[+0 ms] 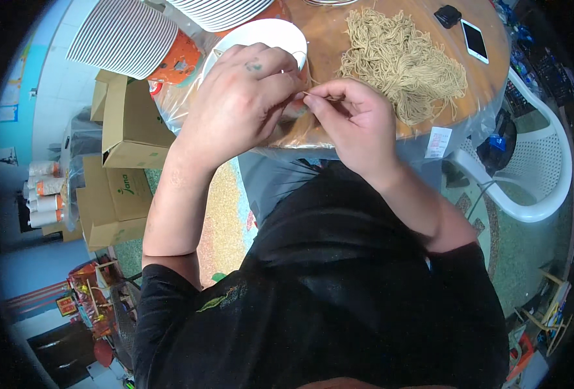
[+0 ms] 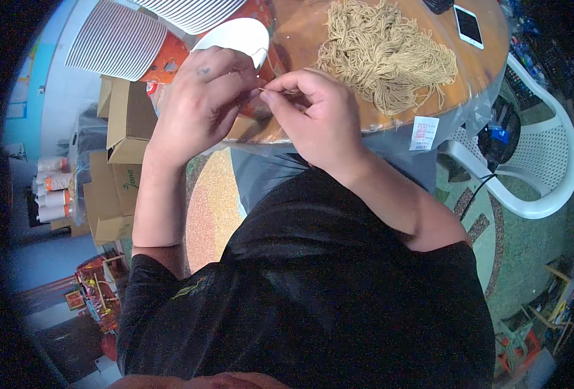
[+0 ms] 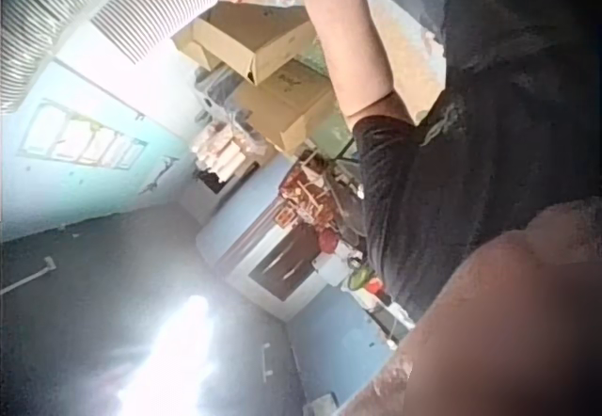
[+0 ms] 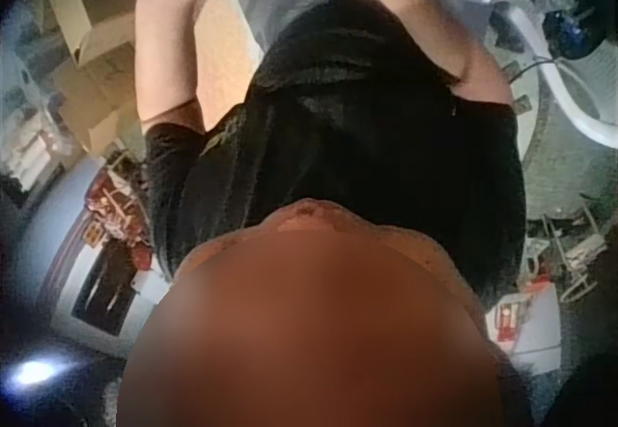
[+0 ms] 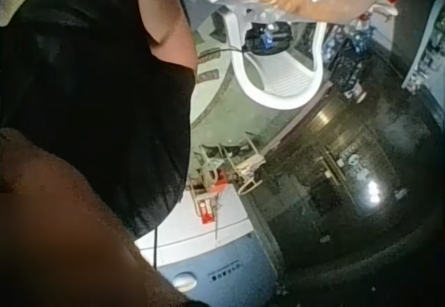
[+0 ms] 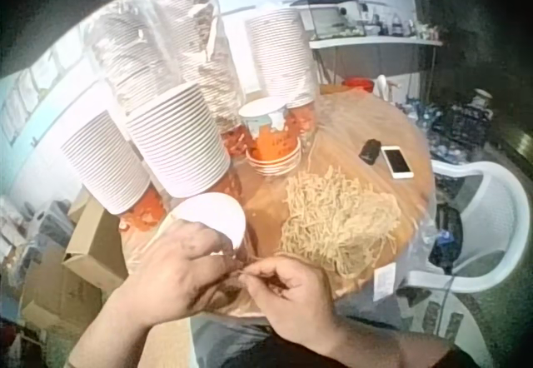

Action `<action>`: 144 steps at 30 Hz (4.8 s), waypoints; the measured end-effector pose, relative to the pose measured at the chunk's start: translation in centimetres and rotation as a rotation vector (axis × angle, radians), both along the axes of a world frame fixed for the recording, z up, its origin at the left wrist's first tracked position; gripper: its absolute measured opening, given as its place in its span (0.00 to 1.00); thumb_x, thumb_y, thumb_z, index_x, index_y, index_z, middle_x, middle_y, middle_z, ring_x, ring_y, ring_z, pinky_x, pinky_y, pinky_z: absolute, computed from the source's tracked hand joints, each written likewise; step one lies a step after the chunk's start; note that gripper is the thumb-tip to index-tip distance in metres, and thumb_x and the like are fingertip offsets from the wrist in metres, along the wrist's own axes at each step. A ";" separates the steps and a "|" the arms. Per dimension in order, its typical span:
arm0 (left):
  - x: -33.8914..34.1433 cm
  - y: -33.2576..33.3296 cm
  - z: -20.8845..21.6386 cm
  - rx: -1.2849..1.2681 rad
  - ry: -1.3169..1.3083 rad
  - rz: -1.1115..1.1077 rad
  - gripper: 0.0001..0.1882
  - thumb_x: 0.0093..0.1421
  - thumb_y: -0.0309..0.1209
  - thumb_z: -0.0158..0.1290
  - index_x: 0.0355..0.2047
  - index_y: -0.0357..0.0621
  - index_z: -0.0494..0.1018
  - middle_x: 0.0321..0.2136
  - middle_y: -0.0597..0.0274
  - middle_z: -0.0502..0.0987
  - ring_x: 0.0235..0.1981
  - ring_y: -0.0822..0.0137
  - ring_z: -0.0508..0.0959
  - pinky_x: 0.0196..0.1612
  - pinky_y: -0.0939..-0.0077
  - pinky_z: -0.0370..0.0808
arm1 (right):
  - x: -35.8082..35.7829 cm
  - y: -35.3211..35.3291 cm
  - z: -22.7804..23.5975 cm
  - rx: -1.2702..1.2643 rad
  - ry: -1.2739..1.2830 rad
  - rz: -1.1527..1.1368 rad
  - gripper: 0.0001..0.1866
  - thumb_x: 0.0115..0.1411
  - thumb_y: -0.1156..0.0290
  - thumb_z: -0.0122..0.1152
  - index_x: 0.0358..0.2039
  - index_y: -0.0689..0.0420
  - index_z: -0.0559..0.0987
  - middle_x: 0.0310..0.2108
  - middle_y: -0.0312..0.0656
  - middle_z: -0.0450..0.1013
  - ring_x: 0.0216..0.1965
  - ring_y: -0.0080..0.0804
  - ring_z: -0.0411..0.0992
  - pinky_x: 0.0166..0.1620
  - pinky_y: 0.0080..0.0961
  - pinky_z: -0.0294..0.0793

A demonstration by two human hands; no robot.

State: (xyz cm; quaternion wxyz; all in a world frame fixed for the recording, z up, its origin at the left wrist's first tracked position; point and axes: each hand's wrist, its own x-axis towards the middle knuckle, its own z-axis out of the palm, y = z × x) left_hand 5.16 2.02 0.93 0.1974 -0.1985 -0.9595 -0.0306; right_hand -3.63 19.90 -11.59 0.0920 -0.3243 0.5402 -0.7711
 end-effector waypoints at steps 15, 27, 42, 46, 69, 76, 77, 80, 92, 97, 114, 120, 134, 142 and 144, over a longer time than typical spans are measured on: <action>-1.3 -3.1 -2.7 0.749 -0.344 0.246 0.13 0.78 0.28 0.59 0.58 0.34 0.83 0.44 0.56 0.89 0.43 0.68 0.89 0.49 0.72 0.86 | -0.1 -1.5 -0.7 0.045 -0.150 0.007 0.03 0.72 0.77 0.71 0.41 0.63 0.85 0.33 0.31 0.83 0.33 0.13 0.79 0.38 0.17 0.80; -1.5 -1.9 -1.3 0.906 -0.629 0.377 0.14 0.80 0.30 0.59 0.58 0.32 0.83 0.38 0.62 0.88 0.40 0.75 0.86 0.46 0.73 0.86 | -0.3 -1.6 -0.2 0.093 -0.107 -0.040 0.04 0.72 0.76 0.72 0.41 0.63 0.86 0.33 0.33 0.84 0.33 0.15 0.81 0.36 0.18 0.81; -1.9 -2.5 -0.8 0.639 -0.631 0.353 0.15 0.81 0.30 0.58 0.61 0.34 0.82 0.45 0.65 0.87 0.46 0.78 0.84 0.51 0.76 0.85 | -0.2 -1.9 0.4 0.101 -0.121 -0.092 0.04 0.71 0.76 0.72 0.40 0.64 0.86 0.30 0.34 0.85 0.31 0.16 0.81 0.36 0.20 0.81; -1.6 -2.1 -1.1 0.731 -0.604 0.355 0.14 0.79 0.29 0.60 0.57 0.34 0.85 0.39 0.61 0.89 0.40 0.76 0.85 0.46 0.75 0.85 | -0.1 -2.2 0.0 0.050 -0.158 -0.075 0.04 0.70 0.76 0.73 0.39 0.63 0.87 0.30 0.34 0.84 0.31 0.16 0.81 0.36 0.20 0.80; -2.0 -3.3 -2.3 0.729 -0.642 0.310 0.10 0.82 0.27 0.55 0.54 0.33 0.80 0.42 0.66 0.85 0.43 0.77 0.85 0.45 0.73 0.91 | -0.2 -2.0 1.0 0.193 0.027 -0.146 0.06 0.68 0.74 0.76 0.38 0.63 0.87 0.34 0.42 0.86 0.33 0.27 0.86 0.37 0.27 0.84; -1.4 -1.4 -1.6 0.633 -0.487 0.356 0.09 0.80 0.30 0.59 0.49 0.36 0.81 0.34 0.67 0.84 0.36 0.80 0.83 0.37 0.74 0.85 | -2.8 -1.8 0.6 -0.121 -0.190 -0.087 0.07 0.74 0.81 0.67 0.50 0.65 0.83 0.44 0.40 0.85 0.43 0.24 0.84 0.49 0.21 0.84; -1.2 -1.4 -1.7 0.545 -0.424 0.351 0.08 0.79 0.29 0.60 0.49 0.36 0.81 0.33 0.64 0.84 0.34 0.74 0.84 0.37 0.70 0.85 | -3.3 -1.6 1.8 -0.106 -0.220 -0.079 0.06 0.74 0.82 0.67 0.49 0.65 0.83 0.44 0.41 0.85 0.44 0.24 0.84 0.50 0.20 0.84; -1.0 -0.4 -1.3 0.354 -0.253 0.301 0.06 0.75 0.28 0.60 0.45 0.37 0.80 0.34 0.55 0.84 0.35 0.55 0.86 0.40 0.59 0.84 | -4.9 -1.2 4.5 -0.042 -0.069 0.000 0.07 0.76 0.85 0.58 0.49 0.64 0.82 0.44 0.40 0.83 0.46 0.25 0.83 0.52 0.23 0.84; -0.7 1.0 -1.2 0.709 -0.266 0.360 0.07 0.79 0.29 0.55 0.48 0.37 0.75 0.37 0.55 0.83 0.36 0.61 0.85 0.40 0.62 0.82 | -7.7 -1.1 10.9 0.631 0.474 0.448 0.07 0.69 0.82 0.53 0.44 0.58 0.77 0.41 0.43 0.80 0.46 0.38 0.80 0.48 0.41 0.81; -1.0 0.0 -2.8 0.817 -0.326 0.334 0.10 0.82 0.33 0.53 0.48 0.38 0.74 0.30 0.55 0.82 0.25 0.65 0.83 0.28 0.65 0.79 | -8.2 -0.4 11.1 0.640 0.238 0.549 0.07 0.72 0.82 0.58 0.48 0.59 0.77 0.42 0.43 0.80 0.38 0.29 0.82 0.43 0.33 0.84; -0.4 2.3 -2.6 0.615 -0.033 0.362 0.09 0.74 0.28 0.60 0.51 0.39 0.76 0.31 0.49 0.83 0.34 0.47 0.88 0.39 0.54 0.83 | -4.6 -0.3 6.5 0.224 -0.054 0.300 0.09 0.70 0.79 0.71 0.46 0.63 0.78 0.39 0.38 0.82 0.37 0.21 0.79 0.41 0.20 0.80; 0.1 2.0 -2.6 0.560 0.015 0.197 0.13 0.69 0.25 0.66 0.52 0.40 0.80 0.35 0.56 0.81 0.33 0.58 0.85 0.37 0.63 0.82 | -4.7 0.8 6.1 0.095 -0.300 0.372 0.11 0.70 0.81 0.70 0.47 0.62 0.75 0.39 0.40 0.82 0.37 0.21 0.79 0.40 0.19 0.79; -0.3 2.5 -2.3 0.394 0.022 0.221 0.04 0.66 0.24 0.66 0.40 0.39 0.83 0.37 0.54 0.81 0.38 0.50 0.86 0.41 0.60 0.83 | -3.4 1.9 5.2 0.197 -0.186 0.199 0.09 0.65 0.85 0.72 0.43 0.61 0.81 0.42 0.38 0.83 0.38 0.23 0.83 0.44 0.22 0.85; -1.1 1.6 -1.5 1.067 -0.539 0.286 0.12 0.81 0.34 0.56 0.44 0.35 0.79 0.34 0.66 0.81 0.31 0.74 0.87 0.32 0.76 0.83 | -3.6 1.9 4.6 0.145 0.659 -0.258 0.07 0.62 0.83 0.73 0.37 0.59 0.83 0.37 0.41 0.78 0.33 0.33 0.82 0.35 0.31 0.83; -1.6 1.6 -1.1 1.038 -0.517 0.308 0.13 0.82 0.35 0.56 0.44 0.35 0.79 0.34 0.66 0.82 0.31 0.75 0.86 0.31 0.77 0.83 | -3.3 1.8 4.1 0.123 0.663 -0.304 0.07 0.61 0.83 0.73 0.37 0.59 0.83 0.37 0.40 0.78 0.32 0.33 0.82 0.34 0.32 0.82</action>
